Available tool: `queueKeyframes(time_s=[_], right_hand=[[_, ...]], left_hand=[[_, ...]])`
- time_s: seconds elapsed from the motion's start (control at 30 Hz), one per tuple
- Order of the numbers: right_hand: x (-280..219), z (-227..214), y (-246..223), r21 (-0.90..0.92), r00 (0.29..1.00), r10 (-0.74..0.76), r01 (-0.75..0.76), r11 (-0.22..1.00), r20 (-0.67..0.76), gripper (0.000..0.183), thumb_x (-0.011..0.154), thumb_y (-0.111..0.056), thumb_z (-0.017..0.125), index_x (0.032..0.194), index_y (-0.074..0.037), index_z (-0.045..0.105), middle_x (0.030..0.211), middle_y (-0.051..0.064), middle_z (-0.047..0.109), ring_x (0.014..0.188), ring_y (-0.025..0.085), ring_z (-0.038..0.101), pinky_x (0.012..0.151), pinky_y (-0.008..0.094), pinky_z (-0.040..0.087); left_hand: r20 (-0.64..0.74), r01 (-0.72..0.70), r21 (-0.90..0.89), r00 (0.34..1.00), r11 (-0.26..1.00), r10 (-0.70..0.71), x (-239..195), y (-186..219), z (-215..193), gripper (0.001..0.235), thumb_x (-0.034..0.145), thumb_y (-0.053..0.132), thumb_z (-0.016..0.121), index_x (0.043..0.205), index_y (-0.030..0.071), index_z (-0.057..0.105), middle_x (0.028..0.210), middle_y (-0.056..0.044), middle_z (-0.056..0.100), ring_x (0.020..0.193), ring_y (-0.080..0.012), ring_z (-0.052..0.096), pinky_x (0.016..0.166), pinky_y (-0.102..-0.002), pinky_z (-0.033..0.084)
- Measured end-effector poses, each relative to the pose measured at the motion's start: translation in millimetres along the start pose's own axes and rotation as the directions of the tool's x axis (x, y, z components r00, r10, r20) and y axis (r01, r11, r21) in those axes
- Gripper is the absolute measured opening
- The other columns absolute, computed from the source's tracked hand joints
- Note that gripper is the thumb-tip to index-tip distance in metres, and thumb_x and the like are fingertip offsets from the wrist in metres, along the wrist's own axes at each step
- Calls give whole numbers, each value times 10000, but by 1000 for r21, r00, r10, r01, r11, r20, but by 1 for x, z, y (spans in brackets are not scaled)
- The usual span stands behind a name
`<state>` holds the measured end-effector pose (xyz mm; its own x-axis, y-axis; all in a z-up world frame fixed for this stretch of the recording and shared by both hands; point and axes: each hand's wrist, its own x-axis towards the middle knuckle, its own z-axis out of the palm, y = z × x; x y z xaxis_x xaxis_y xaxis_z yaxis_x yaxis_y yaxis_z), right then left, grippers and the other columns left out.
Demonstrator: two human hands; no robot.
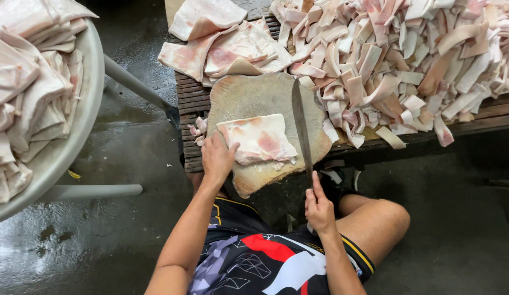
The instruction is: The person slices sheets of pork skin into thin strips using a large cleaver on a wooden block, handling several pieces and moving them to a pile.
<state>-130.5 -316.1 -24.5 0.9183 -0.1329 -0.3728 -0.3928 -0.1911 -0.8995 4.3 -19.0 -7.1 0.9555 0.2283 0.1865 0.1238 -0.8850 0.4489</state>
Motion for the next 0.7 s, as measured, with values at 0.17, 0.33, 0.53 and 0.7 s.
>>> queueKeyframes(time_s=[0.17, 0.33, 0.53, 0.7], right_hand=[[-18, 17, -27, -313, 935, -354, 330, 891, -23, 562, 1017, -195, 573, 1561, -258, 446, 630, 107, 607, 520, 229, 614, 562, 334, 530], [-3, 48, -26, -555, 840, -541, 466, 689, 34, 573, 989, -200, 606, 1542, -271, 475, 715, 174, 660, 617, 381, 635, 587, 445, 503], [-12, 33, -71, -366, 970, -236, 240, 899, 57, 565, 1026, -201, 583, 1554, -340, 438, 631, 157, 606, 509, 214, 629, 565, 348, 529], [-51, -12, -115, -6, 650, -760, 760, 650, -24, 622, 1121, -64, 481, 1661, -258, 240, 741, -63, 591, 567, 70, 500, 547, 198, 485]], left_hand=[[306, 358, -137, 902, 924, -304, 28, -4, 22, 669, 763, 405, 875, 1222, 17, 582, 1123, -223, 697, 1083, -417, 648, 927, -494, 505], [430, 413, -124, 842, 902, -327, 44, -6, 25, 552, 765, 419, 848, 1162, 65, 699, 1174, -191, 738, 1149, -360, 691, 1004, -447, 518], [56, 288, -354, 956, 890, -287, 48, -21, 49, 933, 618, 264, 938, 1327, -85, 442, 1180, -270, 642, 1087, -395, 638, 923, -455, 499], [311, 349, -421, 923, 837, -229, 33, -35, 55, 423, 813, 240, 843, 1157, 33, 709, 1009, -138, 758, 929, -278, 737, 855, -401, 552]])
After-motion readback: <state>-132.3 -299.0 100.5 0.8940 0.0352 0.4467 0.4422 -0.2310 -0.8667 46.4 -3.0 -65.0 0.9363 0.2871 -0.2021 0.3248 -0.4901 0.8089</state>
